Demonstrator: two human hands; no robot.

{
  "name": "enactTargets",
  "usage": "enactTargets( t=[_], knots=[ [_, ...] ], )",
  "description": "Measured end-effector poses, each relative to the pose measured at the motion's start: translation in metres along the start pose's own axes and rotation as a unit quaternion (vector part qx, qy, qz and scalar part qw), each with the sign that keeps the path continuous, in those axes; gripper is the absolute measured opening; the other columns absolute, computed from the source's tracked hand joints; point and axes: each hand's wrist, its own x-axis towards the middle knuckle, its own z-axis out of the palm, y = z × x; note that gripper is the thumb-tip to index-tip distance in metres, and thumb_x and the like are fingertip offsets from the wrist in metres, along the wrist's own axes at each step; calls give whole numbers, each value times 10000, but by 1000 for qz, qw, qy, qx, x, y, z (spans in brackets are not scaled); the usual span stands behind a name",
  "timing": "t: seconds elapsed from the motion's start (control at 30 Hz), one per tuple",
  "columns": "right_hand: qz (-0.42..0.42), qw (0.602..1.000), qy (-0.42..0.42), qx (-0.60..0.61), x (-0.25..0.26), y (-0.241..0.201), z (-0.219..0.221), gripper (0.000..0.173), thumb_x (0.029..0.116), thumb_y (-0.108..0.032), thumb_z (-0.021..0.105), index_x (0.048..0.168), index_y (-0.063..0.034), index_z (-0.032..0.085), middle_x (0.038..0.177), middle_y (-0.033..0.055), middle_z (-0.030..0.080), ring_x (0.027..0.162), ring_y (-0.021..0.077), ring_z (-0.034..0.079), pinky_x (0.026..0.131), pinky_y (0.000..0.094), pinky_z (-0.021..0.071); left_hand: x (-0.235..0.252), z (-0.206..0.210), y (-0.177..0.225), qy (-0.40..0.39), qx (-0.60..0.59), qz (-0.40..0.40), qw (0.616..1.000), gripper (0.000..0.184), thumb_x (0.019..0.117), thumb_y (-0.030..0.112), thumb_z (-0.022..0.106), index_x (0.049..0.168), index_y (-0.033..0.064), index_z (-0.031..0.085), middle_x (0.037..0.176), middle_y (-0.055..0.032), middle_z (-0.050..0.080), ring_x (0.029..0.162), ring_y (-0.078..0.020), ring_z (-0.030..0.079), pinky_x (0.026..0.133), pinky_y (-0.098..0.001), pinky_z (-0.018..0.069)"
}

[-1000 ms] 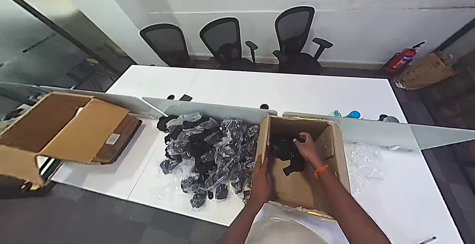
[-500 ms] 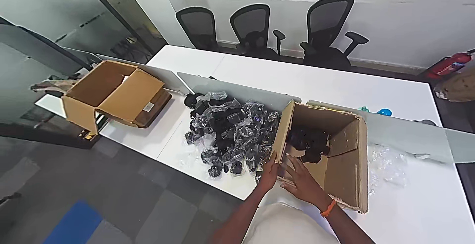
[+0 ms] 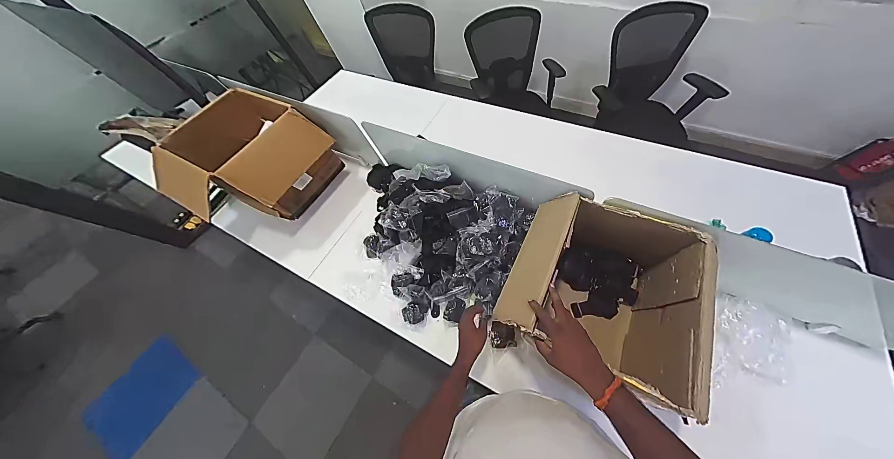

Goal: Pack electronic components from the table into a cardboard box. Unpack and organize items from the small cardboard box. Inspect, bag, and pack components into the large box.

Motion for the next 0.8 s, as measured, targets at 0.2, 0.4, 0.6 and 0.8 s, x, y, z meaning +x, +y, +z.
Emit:
enactTargets(
  t=[0.2, 0.4, 0.6, 0.8],
  knots=[
    [0, 999, 41, -13, -2, 1, 3, 751, 771, -400, 806, 1472, -339, 544, 1674, 199, 219, 1349, 374, 522, 968, 484, 550, 43, -8, 8, 13, 138, 37, 990, 327, 957, 197, 602, 1226, 51, 717, 1433, -207, 572, 1378, -361, 501, 1173, -515, 384],
    [8, 998, 52, -31, -3, 0, 2, 737, 748, -438, 817, 1439, -366, 571, 1660, 201, 258, 1366, 366, 507, 1011, 477, 527, 82, 13, 48, -14, 237, -9, 971, 615, 938, 505, 634, 1360, 57, 622, 1419, -193, 578, 1347, -376, 522, 1112, -560, 439],
    [22, 998, 44, -35, -4, 0, 4, 737, 746, -444, 817, 1438, -377, 570, 1654, 182, 282, 1377, 363, 496, 1018, 497, 517, 100, 31, 63, -48, 329, -44, 942, 574, 977, 522, 576, 1330, 79, 663, 1443, -204, 557, 1373, -414, 485, 1073, -625, 439],
    [8, 998, 60, -12, -8, 5, 9, 735, 752, -422, 825, 1440, -381, 569, 1661, 183, 263, 1396, 352, 480, 1025, 477, 524, 94, 32, 57, -13, 321, -35, 946, 409, 1025, 361, 495, 1307, 142, 695, 1468, -124, 564, 1390, -382, 471, 1064, -633, 425]
  ],
)
